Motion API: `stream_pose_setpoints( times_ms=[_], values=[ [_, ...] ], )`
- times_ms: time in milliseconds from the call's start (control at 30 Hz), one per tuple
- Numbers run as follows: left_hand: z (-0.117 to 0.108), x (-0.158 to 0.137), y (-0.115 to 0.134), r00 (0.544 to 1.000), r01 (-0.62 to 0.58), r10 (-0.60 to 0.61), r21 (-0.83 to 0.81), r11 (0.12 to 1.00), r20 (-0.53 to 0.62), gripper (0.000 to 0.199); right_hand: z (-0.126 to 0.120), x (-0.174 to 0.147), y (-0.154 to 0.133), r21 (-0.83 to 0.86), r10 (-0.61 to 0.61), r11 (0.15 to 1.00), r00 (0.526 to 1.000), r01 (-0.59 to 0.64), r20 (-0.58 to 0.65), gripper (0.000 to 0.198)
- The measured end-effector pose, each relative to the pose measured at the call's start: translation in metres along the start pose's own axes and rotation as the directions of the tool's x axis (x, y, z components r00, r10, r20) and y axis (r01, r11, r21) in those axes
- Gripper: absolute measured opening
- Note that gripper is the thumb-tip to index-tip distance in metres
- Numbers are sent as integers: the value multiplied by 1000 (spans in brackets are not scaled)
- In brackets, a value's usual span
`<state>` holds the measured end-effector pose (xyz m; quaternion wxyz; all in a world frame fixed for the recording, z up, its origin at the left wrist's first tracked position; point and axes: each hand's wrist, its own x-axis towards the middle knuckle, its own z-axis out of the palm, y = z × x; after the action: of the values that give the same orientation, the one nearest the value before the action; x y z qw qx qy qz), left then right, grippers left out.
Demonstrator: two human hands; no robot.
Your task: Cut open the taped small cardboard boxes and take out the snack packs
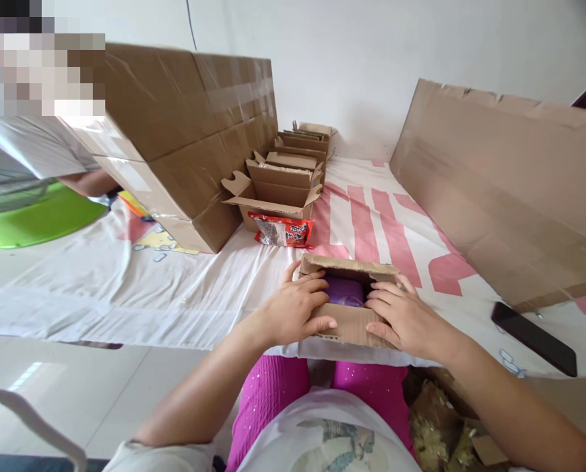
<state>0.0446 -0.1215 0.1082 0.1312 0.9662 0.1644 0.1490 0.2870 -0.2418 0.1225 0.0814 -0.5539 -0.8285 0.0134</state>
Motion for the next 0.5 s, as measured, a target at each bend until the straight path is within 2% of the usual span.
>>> stream_pose_setpoints(
  times_ms=[133,267,400,500],
  values=[
    [6,2,3,990,37,-20,122,992,-138,47,-5,4,0,-114,39,992,996,-48,-83,28],
    [7,-4,1,950,174,-116,183,968,-291,39,-6,0,5,-144,89,982,973,-121,-211,24],
    [8,-14,-11,903,261,-209,93,961,-374,33,-5,-14,22,-82,153,979,939,-187,-307,15],
    [12,-23,-21,873,292,-281,-32,956,-398,33,-4,-25,34,-75,197,971,938,-227,-284,13]
  ],
)
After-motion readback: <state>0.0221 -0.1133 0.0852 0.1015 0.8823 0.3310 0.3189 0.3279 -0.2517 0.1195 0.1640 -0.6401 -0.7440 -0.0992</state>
